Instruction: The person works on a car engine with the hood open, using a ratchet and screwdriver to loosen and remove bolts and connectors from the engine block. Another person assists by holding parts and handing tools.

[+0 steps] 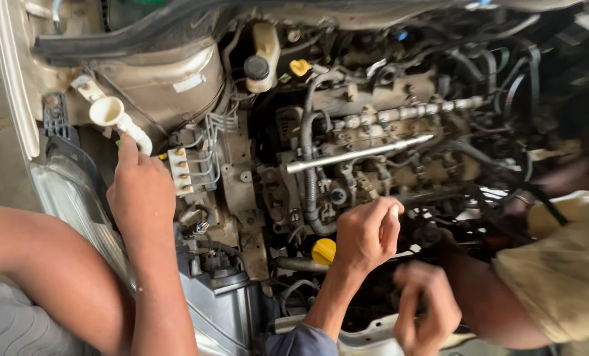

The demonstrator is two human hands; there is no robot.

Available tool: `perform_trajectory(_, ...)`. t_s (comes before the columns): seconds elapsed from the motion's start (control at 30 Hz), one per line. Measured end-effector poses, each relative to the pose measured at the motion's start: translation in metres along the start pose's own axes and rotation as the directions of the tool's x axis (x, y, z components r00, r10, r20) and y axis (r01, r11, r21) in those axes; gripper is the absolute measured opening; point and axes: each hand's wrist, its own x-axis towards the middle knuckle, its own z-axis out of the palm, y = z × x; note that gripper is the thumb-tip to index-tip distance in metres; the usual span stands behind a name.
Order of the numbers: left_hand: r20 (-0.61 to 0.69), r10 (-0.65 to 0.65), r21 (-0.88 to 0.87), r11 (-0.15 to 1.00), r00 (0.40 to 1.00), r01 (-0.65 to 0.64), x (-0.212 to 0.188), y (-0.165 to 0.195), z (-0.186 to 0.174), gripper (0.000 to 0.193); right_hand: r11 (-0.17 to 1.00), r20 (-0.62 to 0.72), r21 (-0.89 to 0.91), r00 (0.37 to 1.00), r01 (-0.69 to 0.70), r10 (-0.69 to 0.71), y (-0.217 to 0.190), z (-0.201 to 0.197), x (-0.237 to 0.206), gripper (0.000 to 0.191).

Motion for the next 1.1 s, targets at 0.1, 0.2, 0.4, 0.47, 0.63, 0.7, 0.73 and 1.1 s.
perform_trajectory(0.1,-0.160,-0.140,-0.016,0.990,0.977,0.140,0.007,-0.011,-0.017,0.019,0.994,-0.021,0.005,0.994,0.108,-0.108,0.010,0.036,0.057,0.008)
perform_trajectory(0.2,-0.289,-0.333,-0.083,0.943,0.898,0.323,0.016,-0.026,-0.029,0.024,0.981,0.039,0.119,0.987,0.151,-0.156,0.020,0.078,0.100,0.008)
perform_trajectory(0.4,-0.618,-0.405,-0.141,0.900,0.674,0.412,0.022,-0.052,-0.047,0.021,0.961,0.152,0.183,0.960,0.207,-0.236,0.025,0.129,0.124,0.017)
perform_trajectory(0.47,-0.680,-0.298,0.036,0.899,0.670,0.436,0.019,-0.056,-0.052,0.021,0.968,0.224,0.181,0.951,0.173,-0.212,0.026,0.127,0.116,0.021)
perform_trajectory(0.63,-0.557,-0.391,0.050,0.864,0.732,0.500,0.017,-0.056,-0.046,0.035,0.982,0.353,0.154,0.922,0.113,-0.162,0.031,0.118,0.108,0.025)
perform_trajectory(0.7,-0.540,-0.346,0.115,0.873,0.767,0.475,0.017,-0.053,-0.041,0.040,0.990,0.383,0.130,0.918,0.053,-0.099,0.035,0.114,0.112,0.027)
perform_trajectory(0.73,-0.538,-0.335,0.128,0.874,0.773,0.468,0.016,-0.052,-0.038,0.042,0.994,0.388,0.106,0.920,0.016,-0.056,0.037,0.110,0.114,0.027)
perform_trajectory(1.1,-0.525,-0.243,0.237,0.879,0.816,0.415,0.019,-0.047,-0.020,0.043,0.990,0.591,0.097,0.806,-0.101,0.024,0.069,0.072,0.128,0.027)
